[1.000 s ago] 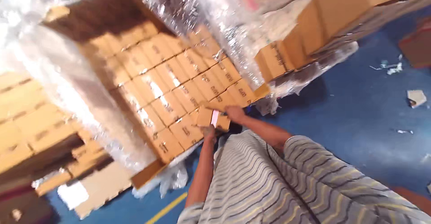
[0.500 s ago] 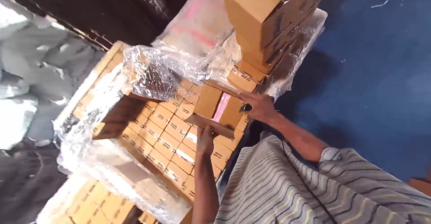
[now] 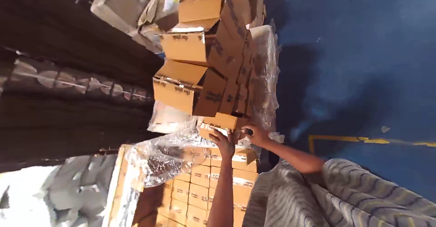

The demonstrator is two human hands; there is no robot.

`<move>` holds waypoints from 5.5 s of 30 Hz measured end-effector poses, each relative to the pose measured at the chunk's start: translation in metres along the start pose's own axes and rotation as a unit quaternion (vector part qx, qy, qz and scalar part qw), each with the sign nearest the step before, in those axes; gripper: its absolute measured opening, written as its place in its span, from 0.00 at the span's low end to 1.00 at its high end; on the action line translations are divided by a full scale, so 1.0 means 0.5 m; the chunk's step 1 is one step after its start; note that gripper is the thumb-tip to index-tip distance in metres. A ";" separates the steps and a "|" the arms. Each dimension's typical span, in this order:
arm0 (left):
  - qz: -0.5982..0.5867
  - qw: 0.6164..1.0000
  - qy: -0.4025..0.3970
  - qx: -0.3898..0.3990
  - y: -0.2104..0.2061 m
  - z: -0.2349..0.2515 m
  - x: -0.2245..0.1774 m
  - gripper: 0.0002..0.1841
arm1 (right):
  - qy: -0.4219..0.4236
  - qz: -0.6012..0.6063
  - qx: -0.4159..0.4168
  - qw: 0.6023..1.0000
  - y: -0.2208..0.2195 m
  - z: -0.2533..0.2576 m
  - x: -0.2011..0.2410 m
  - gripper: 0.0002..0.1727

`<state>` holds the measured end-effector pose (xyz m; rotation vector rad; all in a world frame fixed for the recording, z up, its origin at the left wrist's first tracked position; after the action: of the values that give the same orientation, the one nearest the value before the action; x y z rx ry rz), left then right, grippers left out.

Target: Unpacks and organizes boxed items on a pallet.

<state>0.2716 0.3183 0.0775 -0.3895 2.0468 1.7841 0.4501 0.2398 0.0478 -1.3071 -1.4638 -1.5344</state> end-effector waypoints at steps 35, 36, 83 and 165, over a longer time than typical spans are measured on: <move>0.204 0.979 0.023 -0.021 -0.016 0.047 -0.040 0.66 | -0.401 0.429 -0.088 0.804 -0.026 0.002 -0.310 0.22; 0.205 0.978 0.022 -0.025 -0.018 0.049 -0.038 0.66 | -0.401 0.423 -0.082 0.809 -0.027 -0.001 -0.313 0.23; 0.218 0.971 0.059 -0.078 -0.033 0.037 -0.059 0.61 | -0.268 0.383 -0.313 0.827 0.190 0.350 -0.278 0.28; 0.156 0.984 0.067 -0.053 -0.024 0.037 -0.059 0.50 | -0.047 0.378 -0.348 0.857 0.239 0.268 0.047 0.31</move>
<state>0.3051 0.3332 0.0786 -0.2334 2.2102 2.1075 0.5837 0.3526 0.0941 -2.0615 -0.2686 -1.4641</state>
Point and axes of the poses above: each hand's wrist, its own z-axis towards the middle knuckle, its own y-axis out of the back of the hand, x = y × z, the point moved 5 cm from there along z, towards the middle knuckle, and after that the axes turned 1 degree about -z, right-handed, at the moved point
